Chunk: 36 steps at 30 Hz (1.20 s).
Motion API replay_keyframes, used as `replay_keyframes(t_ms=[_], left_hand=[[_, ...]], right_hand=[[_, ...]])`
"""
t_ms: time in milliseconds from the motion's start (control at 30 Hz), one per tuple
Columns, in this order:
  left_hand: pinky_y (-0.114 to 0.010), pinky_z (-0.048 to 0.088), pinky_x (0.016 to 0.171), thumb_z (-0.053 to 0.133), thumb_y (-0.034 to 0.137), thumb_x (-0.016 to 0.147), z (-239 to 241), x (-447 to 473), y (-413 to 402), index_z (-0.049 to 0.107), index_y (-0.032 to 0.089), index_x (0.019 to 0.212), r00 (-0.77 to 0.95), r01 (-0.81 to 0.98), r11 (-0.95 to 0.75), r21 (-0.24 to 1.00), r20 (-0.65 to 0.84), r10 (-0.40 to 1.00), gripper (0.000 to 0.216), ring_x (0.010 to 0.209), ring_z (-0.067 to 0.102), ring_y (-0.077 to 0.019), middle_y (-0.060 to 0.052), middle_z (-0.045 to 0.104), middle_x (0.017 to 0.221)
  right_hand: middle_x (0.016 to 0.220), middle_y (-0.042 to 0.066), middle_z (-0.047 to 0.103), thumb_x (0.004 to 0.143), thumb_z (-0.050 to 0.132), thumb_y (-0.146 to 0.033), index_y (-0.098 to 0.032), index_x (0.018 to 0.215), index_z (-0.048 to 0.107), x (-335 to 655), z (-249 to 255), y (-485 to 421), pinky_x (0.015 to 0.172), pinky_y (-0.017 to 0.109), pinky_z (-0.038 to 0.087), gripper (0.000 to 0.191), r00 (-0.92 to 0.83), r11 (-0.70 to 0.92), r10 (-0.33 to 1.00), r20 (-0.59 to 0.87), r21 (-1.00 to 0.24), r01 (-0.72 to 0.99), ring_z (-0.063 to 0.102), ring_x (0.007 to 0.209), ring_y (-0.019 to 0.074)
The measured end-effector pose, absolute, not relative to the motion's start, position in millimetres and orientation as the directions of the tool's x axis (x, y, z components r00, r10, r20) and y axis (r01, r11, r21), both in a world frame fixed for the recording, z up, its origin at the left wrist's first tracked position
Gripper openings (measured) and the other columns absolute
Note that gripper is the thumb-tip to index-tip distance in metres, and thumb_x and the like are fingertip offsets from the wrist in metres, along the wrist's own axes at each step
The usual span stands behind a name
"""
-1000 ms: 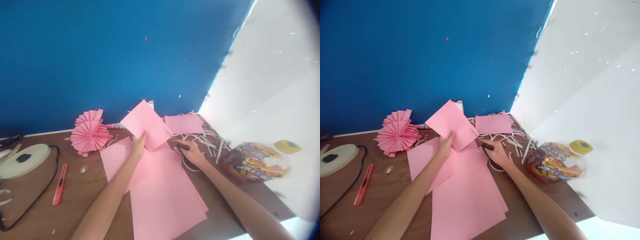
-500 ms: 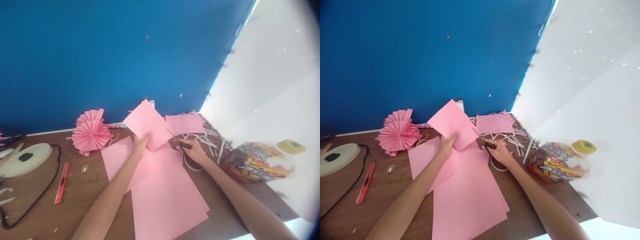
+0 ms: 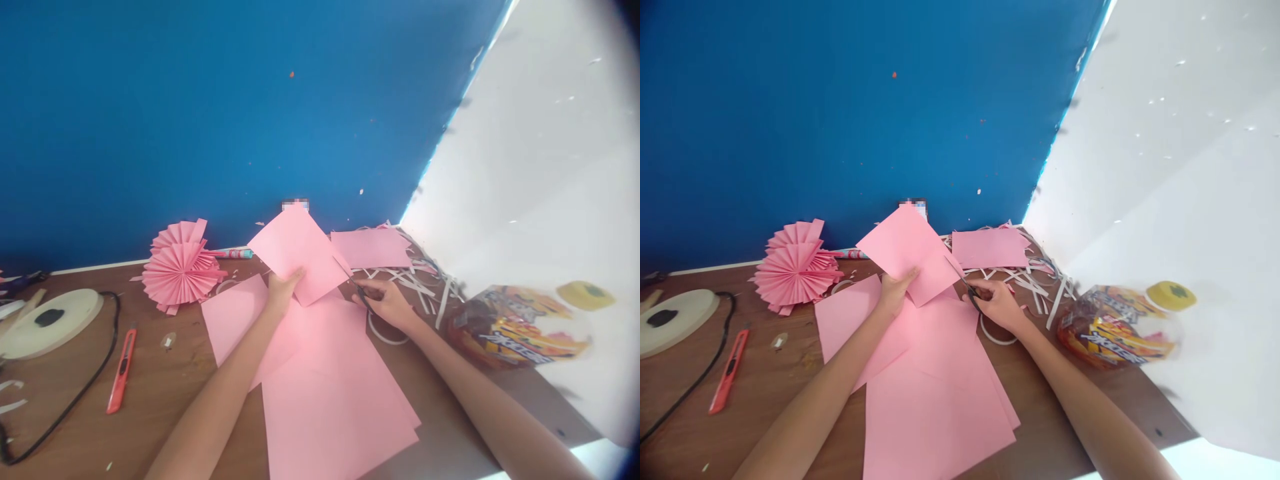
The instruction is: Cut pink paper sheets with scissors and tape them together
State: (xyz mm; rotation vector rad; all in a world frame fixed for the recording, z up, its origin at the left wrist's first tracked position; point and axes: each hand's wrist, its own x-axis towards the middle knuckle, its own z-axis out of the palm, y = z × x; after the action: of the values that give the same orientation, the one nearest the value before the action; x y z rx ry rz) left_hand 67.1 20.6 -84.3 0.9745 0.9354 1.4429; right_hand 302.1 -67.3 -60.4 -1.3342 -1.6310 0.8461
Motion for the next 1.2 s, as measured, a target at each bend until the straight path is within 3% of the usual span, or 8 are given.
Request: replay_keyframes(t_ms=[167, 500, 767, 1000, 1200], left_hand=[[-0.044, 0.047, 0.098, 0.082, 0.026, 0.059, -82, 67, 19, 0.062, 0.012, 0.111, -0.017, -0.334, -0.064, 0.941, 0.062, 0.998, 0.057, 0.108, 0.061, -0.0267, -0.015, 0.065, 0.115], [-0.045, 0.045, 0.100, 0.082, 0.025, 0.058, -81, 67, 17, 0.061, 0.013, 0.113, -0.007, -0.338, -0.076, 0.938, 0.078, 0.997, 0.060, 0.109, 0.061, -0.0266, -0.015, 0.065, 0.115], [-0.044, 0.045, 0.099, 0.082, 0.025, 0.059, -83, 67, 19, 0.058, 0.014, 0.118, 0.018, -0.296, -0.083, 0.952, 0.092, 0.996, 0.065, 0.111, 0.059, -0.0269, -0.014, 0.064, 0.117], [-0.044, 0.048, 0.096, 0.082, 0.025, 0.057, -76, 69, 14, 0.058, 0.013, 0.117, 0.049, -0.303, -0.072, 0.950, 0.090, 0.995, 0.066, 0.107, 0.061, -0.0272, -0.014, 0.065, 0.115], [-0.044, 0.047, 0.097, 0.083, 0.024, 0.055, -71, 70, 10, 0.059, 0.014, 0.116, 0.055, -0.308, -0.049, 0.950, 0.069, 0.996, 0.067, 0.107, 0.061, -0.0271, -0.013, 0.066, 0.112]], right_hand=[[0.058, -0.003, 0.050, 0.075, 0.065, -0.035, -0.015, 0.110, 0.067, 299, -63, -69, 0.050, 0.024, 0.037, 0.040, -0.067, 0.199, 0.980, 0.188, -0.885, 0.420, 0.042, 0.052, 0.0103], [0.061, -0.002, 0.053, 0.075, 0.065, -0.038, -0.014, 0.107, 0.066, 295, -60, -71, 0.052, 0.025, 0.038, 0.040, -0.038, 0.179, 0.983, 0.177, -0.911, 0.371, 0.046, 0.055, 0.0116], [0.060, -0.003, 0.049, 0.075, 0.066, -0.035, -0.013, 0.102, 0.066, 294, -60, -71, 0.050, 0.024, 0.033, 0.035, -0.043, 0.179, 0.984, 0.174, -0.928, 0.327, 0.042, 0.054, 0.0094], [0.073, 0.002, 0.063, 0.077, 0.064, -0.036, -0.014, 0.107, 0.064, 293, -62, -71, 0.059, 0.027, 0.043, 0.037, -0.066, 0.199, 0.980, 0.188, -0.931, 0.307, 0.055, 0.064, 0.0148], [0.072, 0.003, 0.065, 0.076, 0.064, -0.038, -0.016, 0.103, 0.066, 286, -60, -72, 0.062, 0.028, 0.048, 0.035, -0.055, 0.229, 0.973, 0.222, -0.928, 0.294, 0.058, 0.067, 0.0174]])
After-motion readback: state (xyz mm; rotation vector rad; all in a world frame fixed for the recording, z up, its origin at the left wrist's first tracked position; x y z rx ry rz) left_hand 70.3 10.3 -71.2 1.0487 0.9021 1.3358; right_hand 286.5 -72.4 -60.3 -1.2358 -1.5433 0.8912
